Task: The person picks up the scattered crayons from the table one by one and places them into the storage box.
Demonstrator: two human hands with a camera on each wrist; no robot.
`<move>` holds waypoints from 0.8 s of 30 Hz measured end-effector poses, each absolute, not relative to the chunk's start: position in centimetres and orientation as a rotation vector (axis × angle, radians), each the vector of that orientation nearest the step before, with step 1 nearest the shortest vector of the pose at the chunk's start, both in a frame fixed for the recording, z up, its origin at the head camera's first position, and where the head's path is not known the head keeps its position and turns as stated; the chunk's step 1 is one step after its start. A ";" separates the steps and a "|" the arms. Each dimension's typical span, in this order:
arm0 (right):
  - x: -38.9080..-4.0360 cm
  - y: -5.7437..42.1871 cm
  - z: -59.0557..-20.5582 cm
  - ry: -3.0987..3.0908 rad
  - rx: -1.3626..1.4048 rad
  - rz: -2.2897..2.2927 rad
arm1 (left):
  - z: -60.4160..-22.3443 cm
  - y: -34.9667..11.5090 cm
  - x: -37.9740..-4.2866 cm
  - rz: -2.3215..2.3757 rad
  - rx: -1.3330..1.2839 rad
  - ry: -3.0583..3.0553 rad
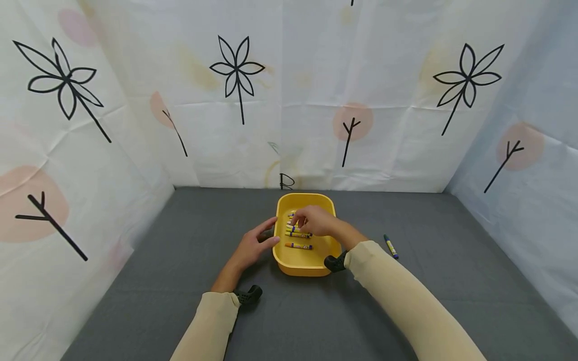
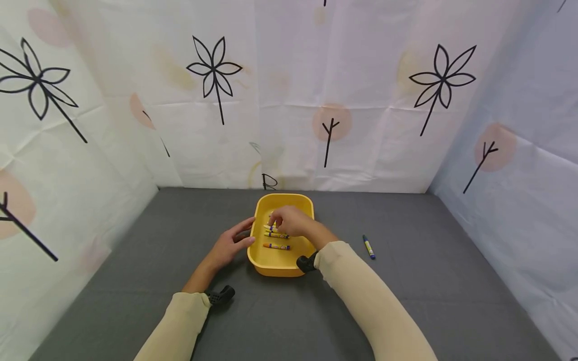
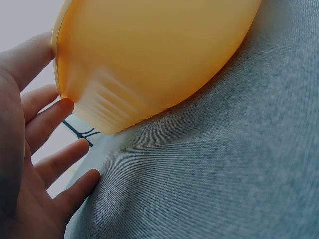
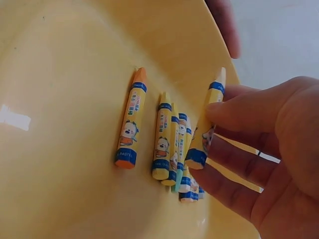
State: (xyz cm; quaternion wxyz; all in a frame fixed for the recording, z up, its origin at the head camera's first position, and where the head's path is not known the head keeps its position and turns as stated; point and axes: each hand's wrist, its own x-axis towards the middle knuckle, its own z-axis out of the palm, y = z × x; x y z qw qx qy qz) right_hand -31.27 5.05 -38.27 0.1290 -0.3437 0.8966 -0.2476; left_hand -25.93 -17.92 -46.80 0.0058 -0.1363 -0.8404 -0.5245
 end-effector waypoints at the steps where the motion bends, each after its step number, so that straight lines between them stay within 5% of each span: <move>1: -31.3 5.0 -38.3 2.604 -1.002 -0.711 | -46.8 -17.9 -25.9 -1.639 -0.426 -2.632; 24: -31.2 9.1 -36.8 2.699 -0.752 -1.019 | -46.6 -17.7 -25.8 -1.630 -0.390 -2.651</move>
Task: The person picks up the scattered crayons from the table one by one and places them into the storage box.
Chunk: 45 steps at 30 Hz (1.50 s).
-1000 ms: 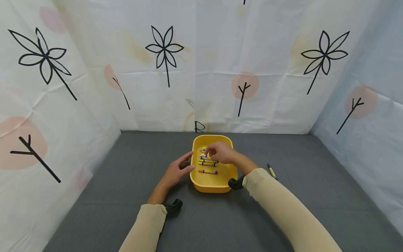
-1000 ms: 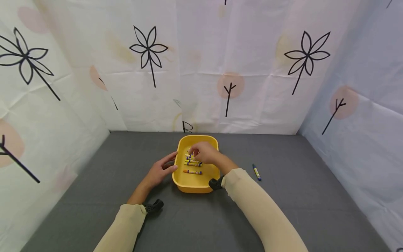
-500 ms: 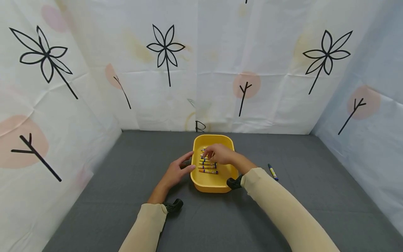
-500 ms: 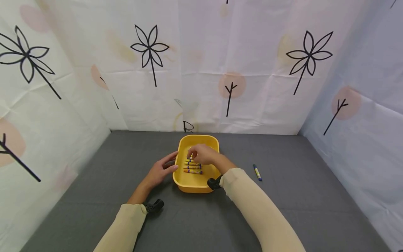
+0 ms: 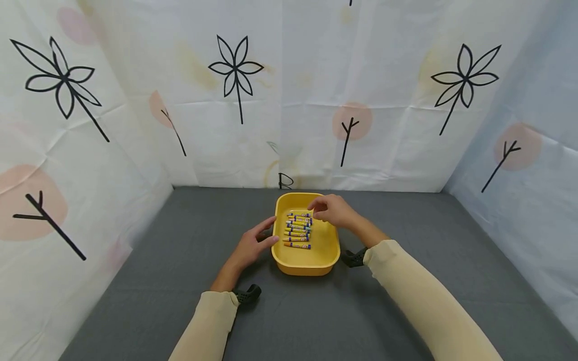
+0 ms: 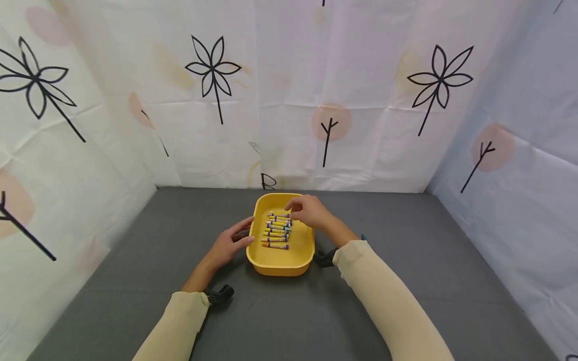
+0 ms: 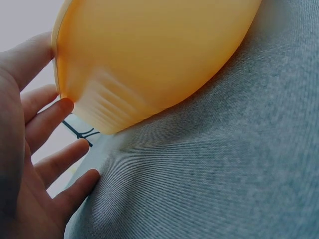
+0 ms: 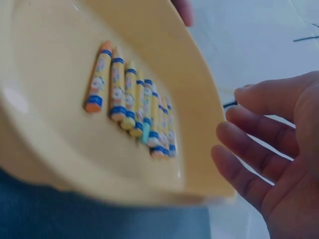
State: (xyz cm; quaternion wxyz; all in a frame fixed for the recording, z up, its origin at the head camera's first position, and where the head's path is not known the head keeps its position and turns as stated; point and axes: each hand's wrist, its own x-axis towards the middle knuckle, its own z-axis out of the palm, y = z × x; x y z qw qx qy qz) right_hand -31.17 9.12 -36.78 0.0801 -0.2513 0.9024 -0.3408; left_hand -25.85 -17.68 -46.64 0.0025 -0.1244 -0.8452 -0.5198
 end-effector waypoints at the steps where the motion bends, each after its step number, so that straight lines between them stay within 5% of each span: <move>1: -31.1 9.4 -36.7 2.709 -0.736 -1.043 | -46.6 -17.7 -25.8 -1.631 -0.389 -2.650; 45: -28.7 24.2 -41.6 2.807 -0.378 -1.126 | -46.8 -17.7 -25.8 -1.630 -0.406 -2.646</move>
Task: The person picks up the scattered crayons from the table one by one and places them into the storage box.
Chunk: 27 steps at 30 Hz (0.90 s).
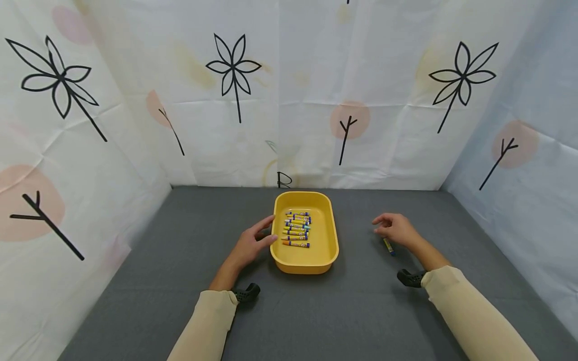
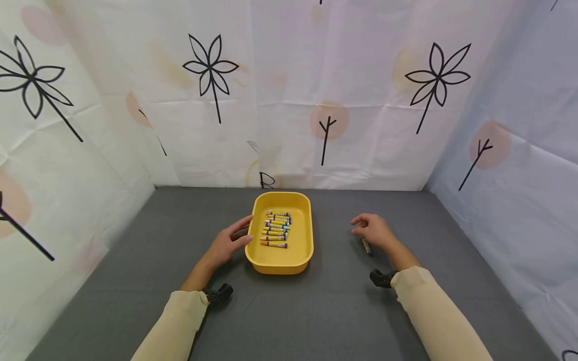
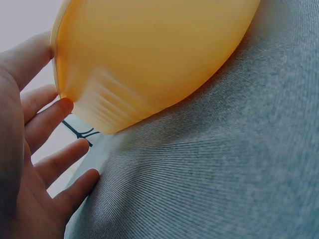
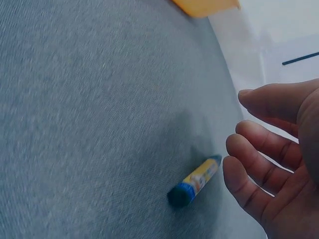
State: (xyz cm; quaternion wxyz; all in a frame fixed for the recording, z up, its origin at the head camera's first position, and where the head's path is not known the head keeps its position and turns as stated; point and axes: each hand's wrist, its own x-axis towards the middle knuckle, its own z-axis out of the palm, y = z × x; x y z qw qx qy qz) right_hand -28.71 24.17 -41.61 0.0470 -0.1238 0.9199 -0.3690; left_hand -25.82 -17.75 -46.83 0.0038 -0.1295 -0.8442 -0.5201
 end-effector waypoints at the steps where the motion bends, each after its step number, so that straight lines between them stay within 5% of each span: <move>1: -28.7 24.2 -41.6 2.807 -0.365 -1.122 | -46.8 -17.7 -25.8 -1.630 -0.403 -2.646; 27: -28.4 26.1 -42.5 2.759 -0.146 -0.907 | -46.7 -17.7 -25.8 -1.630 -0.403 -2.655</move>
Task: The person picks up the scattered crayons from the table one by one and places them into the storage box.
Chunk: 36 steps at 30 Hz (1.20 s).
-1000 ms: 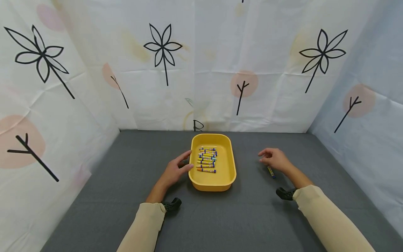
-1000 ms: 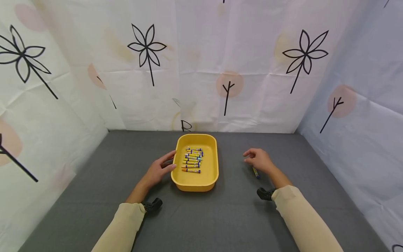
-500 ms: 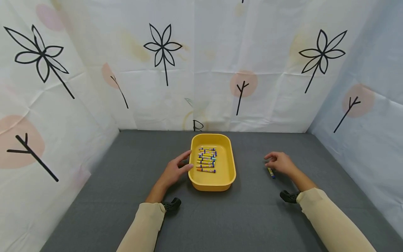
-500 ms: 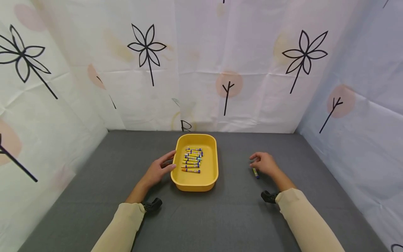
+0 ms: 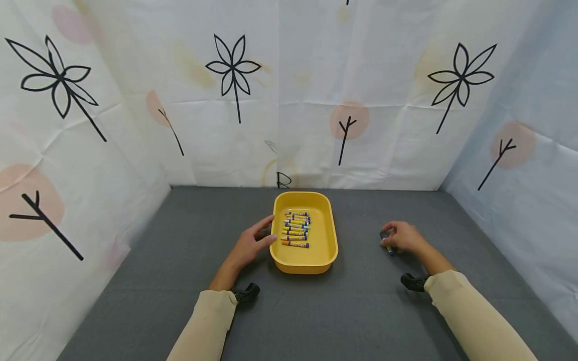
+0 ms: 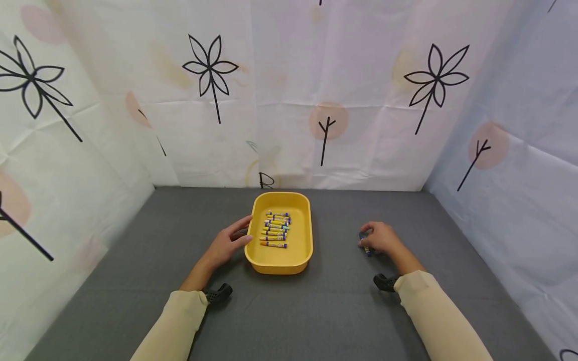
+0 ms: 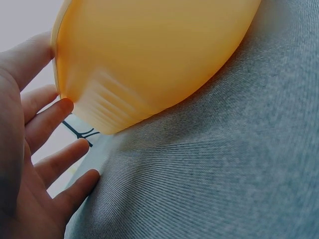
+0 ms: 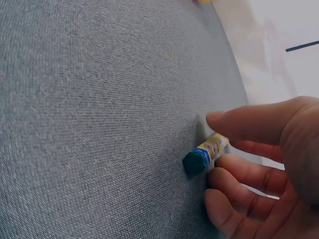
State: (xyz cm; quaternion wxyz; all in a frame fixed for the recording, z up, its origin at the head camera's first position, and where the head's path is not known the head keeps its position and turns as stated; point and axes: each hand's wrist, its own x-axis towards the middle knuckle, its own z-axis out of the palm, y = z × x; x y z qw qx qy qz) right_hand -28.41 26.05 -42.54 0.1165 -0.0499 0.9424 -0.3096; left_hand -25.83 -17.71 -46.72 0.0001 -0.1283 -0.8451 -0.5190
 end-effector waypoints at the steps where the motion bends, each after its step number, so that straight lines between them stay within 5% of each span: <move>1: -28.4 26.0 -42.5 2.756 -0.137 -0.898 | -46.7 -17.7 -25.8 -1.632 -0.405 -2.652; 36: -32.3 17.5 -36.4 2.842 -0.588 -1.019 | -46.6 -17.9 -25.8 -1.644 -0.436 -2.644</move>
